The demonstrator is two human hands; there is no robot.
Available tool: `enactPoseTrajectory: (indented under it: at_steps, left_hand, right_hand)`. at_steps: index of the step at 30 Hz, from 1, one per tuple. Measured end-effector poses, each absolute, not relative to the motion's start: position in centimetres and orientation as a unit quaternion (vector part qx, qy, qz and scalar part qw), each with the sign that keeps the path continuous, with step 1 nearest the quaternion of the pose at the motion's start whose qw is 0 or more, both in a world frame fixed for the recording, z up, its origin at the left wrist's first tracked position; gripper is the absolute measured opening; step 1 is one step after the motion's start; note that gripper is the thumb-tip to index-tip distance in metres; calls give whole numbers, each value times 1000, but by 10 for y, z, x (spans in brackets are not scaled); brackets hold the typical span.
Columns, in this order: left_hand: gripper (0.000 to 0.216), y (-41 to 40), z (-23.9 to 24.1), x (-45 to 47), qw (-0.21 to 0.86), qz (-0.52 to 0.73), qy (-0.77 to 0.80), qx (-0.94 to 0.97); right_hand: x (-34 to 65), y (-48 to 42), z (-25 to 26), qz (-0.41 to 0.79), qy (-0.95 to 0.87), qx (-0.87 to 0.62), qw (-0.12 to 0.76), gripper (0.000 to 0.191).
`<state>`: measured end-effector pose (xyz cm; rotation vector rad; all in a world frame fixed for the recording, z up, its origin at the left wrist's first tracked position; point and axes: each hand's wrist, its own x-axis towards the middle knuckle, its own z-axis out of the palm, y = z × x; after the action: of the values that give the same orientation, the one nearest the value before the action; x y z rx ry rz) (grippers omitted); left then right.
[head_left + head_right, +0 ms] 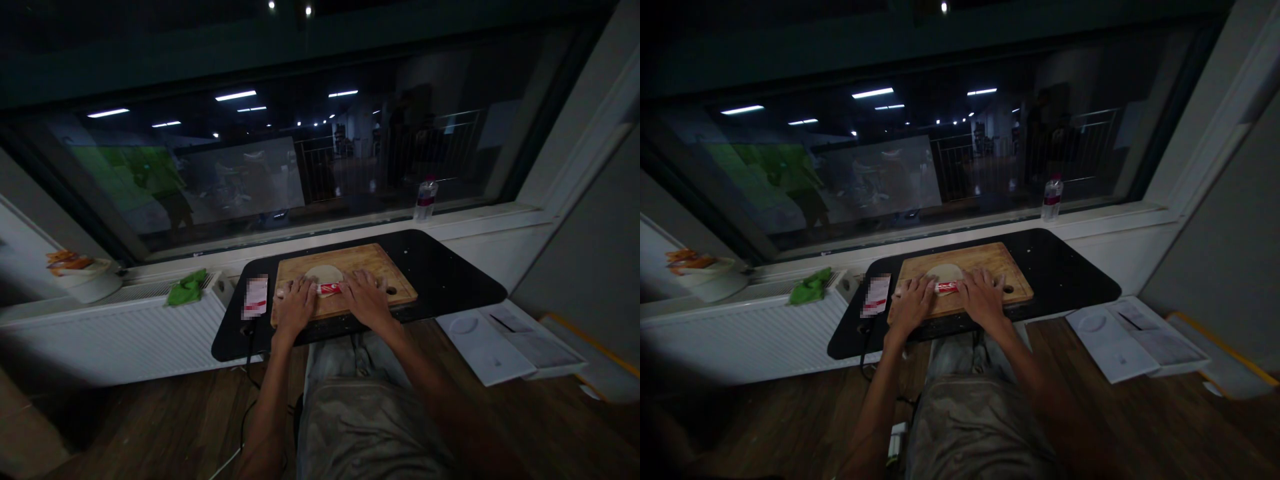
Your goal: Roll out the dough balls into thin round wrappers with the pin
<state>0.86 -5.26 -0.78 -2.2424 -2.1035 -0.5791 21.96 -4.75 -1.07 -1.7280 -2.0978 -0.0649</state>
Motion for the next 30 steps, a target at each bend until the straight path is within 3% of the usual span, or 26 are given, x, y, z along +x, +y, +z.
enactPoseTrajectory:
  at_steps: [8, 15, 30]
  left_hand:
    - [51, -53, -10, 9, 36, -189, -680, -707]
    - [53, -54, -10, 9, 34, -182, -682, -708]
    - [62, -56, -8, 9, 5, -176, -683, -709]
  right_hand:
    - [211, -1, 10, 51, -748, -632, 196, 57]
    - [213, 0, 1, 35, -750, -629, 200, 57]
    - [230, 3, -13, 42, -821, -539, 181, 83]
